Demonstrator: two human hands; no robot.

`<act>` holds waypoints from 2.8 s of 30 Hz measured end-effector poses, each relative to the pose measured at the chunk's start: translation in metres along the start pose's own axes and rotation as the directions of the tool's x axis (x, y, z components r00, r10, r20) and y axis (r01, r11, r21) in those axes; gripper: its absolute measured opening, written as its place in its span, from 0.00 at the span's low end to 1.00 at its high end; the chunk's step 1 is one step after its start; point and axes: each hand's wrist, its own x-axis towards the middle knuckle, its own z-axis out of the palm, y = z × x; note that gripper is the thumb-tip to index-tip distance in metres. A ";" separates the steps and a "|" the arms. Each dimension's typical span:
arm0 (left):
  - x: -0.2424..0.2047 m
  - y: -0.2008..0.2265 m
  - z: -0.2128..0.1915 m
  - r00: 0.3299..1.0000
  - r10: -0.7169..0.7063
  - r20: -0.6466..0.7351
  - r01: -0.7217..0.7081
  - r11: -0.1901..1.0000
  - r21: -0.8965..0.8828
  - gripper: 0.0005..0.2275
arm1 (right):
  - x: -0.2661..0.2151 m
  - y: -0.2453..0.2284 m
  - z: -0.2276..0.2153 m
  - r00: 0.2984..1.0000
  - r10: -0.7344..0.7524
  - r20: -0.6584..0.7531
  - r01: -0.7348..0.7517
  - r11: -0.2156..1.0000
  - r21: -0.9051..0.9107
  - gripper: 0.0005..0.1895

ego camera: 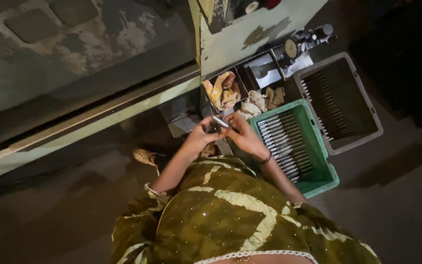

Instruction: The person assembles small metal components by hand, inserting a cylindrical rod into a square metal piece. They repeatedly pick up parts from a green crate, assemble them, and place them back into the crate.

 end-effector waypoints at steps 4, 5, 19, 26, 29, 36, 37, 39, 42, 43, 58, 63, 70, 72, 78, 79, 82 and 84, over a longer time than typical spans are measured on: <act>-0.004 0.019 0.008 0.999 0.006 0.054 -0.004 1.000 -0.028 0.33 | -0.008 -0.029 -0.005 1.000 0.024 0.002 -0.024 0.996 -0.089 0.11; -0.005 0.025 0.011 0.996 0.065 0.060 -0.067 0.998 0.021 0.33 | -0.009 -0.038 -0.007 1.000 0.013 -0.008 -0.014 0.990 -0.140 0.12; -0.017 0.074 0.022 0.967 0.180 0.183 -0.197 0.977 0.080 0.31 | -0.010 -0.062 -0.019 0.990 -0.141 -0.027 0.123 0.928 -0.351 0.09; -0.021 0.074 0.017 0.888 0.390 0.244 -0.452 0.837 0.307 0.32 | -0.004 -0.055 -0.027 0.996 -0.027 0.087 0.053 0.946 -0.319 0.06; -0.024 0.075 0.016 0.884 0.395 0.250 -0.463 0.813 0.352 0.32 | 0.000 -0.059 -0.027 0.991 0.050 0.127 -0.011 0.957 -0.290 0.06; -0.026 0.082 0.021 0.864 0.436 0.252 -0.504 0.745 0.437 0.32 | 0.000 -0.070 -0.027 0.989 0.050 0.139 0.020 0.886 -0.464 0.13; -0.025 0.084 0.022 0.853 0.453 0.259 -0.522 0.723 0.453 0.32 | 0.001 -0.070 -0.028 0.986 0.036 0.164 0.039 0.900 -0.433 0.10; -0.026 0.086 0.024 0.854 0.456 0.252 -0.520 0.714 0.469 0.32 | 0.004 -0.067 -0.027 0.977 0.009 0.211 0.072 0.927 -0.369 0.11; -0.029 0.089 0.026 0.834 0.486 0.260 -0.550 0.695 0.464 0.31 | 0.009 -0.054 -0.027 0.973 -0.050 0.227 0.139 0.907 -0.397 0.13; -0.030 0.090 0.026 0.824 0.501 0.266 -0.565 0.686 0.458 0.30 | 0.010 -0.048 -0.027 0.971 -0.036 0.235 0.123 0.924 -0.363 0.13; -0.034 0.097 0.008 0.796 0.424 0.433 -0.599 0.658 0.457 0.25 | 0.008 -0.025 -0.011 0.968 0.053 0.244 0.055 0.909 -0.413 0.18; -0.028 0.104 0.000 0.754 0.406 0.516 -0.643 0.614 0.457 0.28 | 0.010 -0.030 -0.002 0.980 0.008 0.200 0.070 0.923 -0.379 0.16; -0.015 0.115 -0.004 0.951 0.155 0.266 -0.308 0.454 0.836 0.30 | 0.019 -0.018 -0.003 0.991 0.062 0.122 -0.022 0.952 -0.307 0.17; -0.014 0.112 -0.016 0.880 0.385 0.277 -0.450 0.495 0.743 0.30 | 0.019 -0.014 -0.008 0.997 0.051 0.058 -0.033 0.960 -0.279 0.17; 0.003 0.075 -0.018 0.986 0.155 -0.056 -0.165 0.939 -0.303 0.28 | 0.025 -0.013 -0.001 0.999 -0.037 0.025 0.043 0.956 -0.289 0.07; 0.006 0.069 -0.015 0.987 0.156 -0.044 -0.157 0.847 -0.507 0.27 | 0.026 -0.015 0.005 0.998 -0.057 0.035 0.064 0.958 -0.278 0.08; 0.014 0.059 -0.005 0.982 0.158 -0.103 -0.188 0.826 -0.531 0.24 | 0.024 -0.023 0.027 0.990 -0.131 0.058 0.142 0.948 -0.286 0.15; 0.013 0.058 -0.002 0.990 0.109 -0.086 -0.139 0.800 -0.583 0.23 | 0.024 -0.031 0.037 0.977 -0.204 0.065 0.214 0.912 -0.350 0.18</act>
